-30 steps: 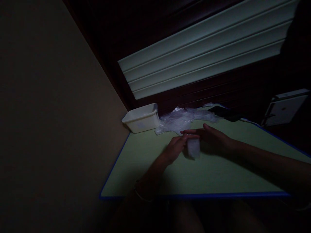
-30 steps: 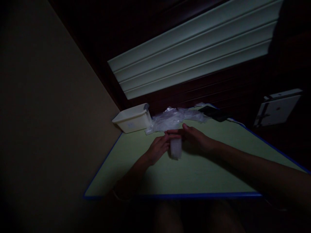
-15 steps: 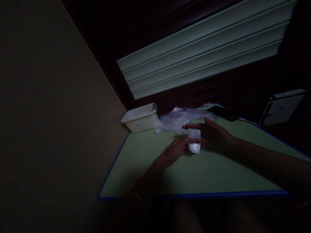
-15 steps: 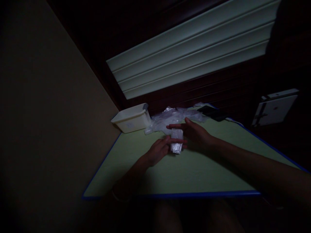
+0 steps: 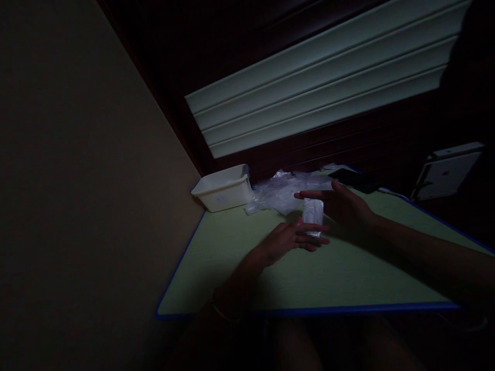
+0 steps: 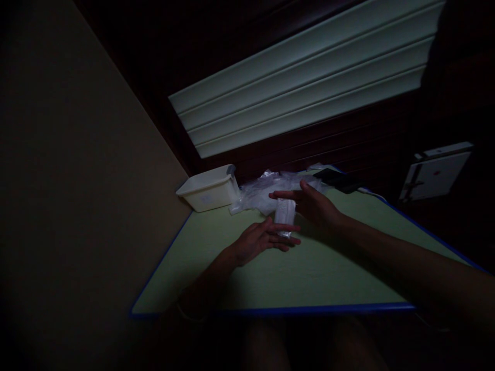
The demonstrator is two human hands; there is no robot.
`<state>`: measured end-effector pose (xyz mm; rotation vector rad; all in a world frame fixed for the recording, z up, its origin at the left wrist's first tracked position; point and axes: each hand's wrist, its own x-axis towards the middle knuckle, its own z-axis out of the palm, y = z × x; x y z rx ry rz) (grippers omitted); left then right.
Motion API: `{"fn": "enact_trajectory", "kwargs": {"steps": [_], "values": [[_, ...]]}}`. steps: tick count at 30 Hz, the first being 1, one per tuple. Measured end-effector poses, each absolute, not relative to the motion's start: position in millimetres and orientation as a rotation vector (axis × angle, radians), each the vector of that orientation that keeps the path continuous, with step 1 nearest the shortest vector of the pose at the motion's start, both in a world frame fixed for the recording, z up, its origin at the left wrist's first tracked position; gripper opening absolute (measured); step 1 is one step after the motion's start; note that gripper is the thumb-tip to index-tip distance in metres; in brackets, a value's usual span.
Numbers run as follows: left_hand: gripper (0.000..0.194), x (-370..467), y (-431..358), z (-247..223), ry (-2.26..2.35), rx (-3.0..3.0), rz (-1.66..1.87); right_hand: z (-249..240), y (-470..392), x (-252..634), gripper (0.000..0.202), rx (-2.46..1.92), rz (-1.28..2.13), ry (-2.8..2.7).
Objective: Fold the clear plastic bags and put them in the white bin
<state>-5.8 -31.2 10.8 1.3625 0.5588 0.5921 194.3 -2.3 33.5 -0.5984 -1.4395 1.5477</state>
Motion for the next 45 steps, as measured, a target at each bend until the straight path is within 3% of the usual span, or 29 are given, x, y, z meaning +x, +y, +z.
{"fn": "enact_trajectory", "kwargs": {"steps": [8,16,27,33,39,45], "values": [[0.064,-5,-33,13,0.547,1.358,0.576,32,3,199,0.065,-0.568,1.492,-1.444],[0.053,-8,-31,9,0.526,1.33,0.716,30,8,201,0.066,-0.588,1.502,-1.418],[0.062,-7,-28,10,0.602,1.288,0.885,18,-14,174,0.067,-0.415,1.995,-1.295],[0.056,-6,-30,9,0.563,1.333,0.843,22,-12,180,0.072,-0.454,2.016,-1.327],[0.063,-6,-31,9,0.57,1.362,0.77,26,-8,186,0.073,-0.448,1.977,-1.282],[0.053,-6,-32,9,0.484,1.364,0.751,32,-6,190,0.07,-0.52,1.903,-1.229]]}}
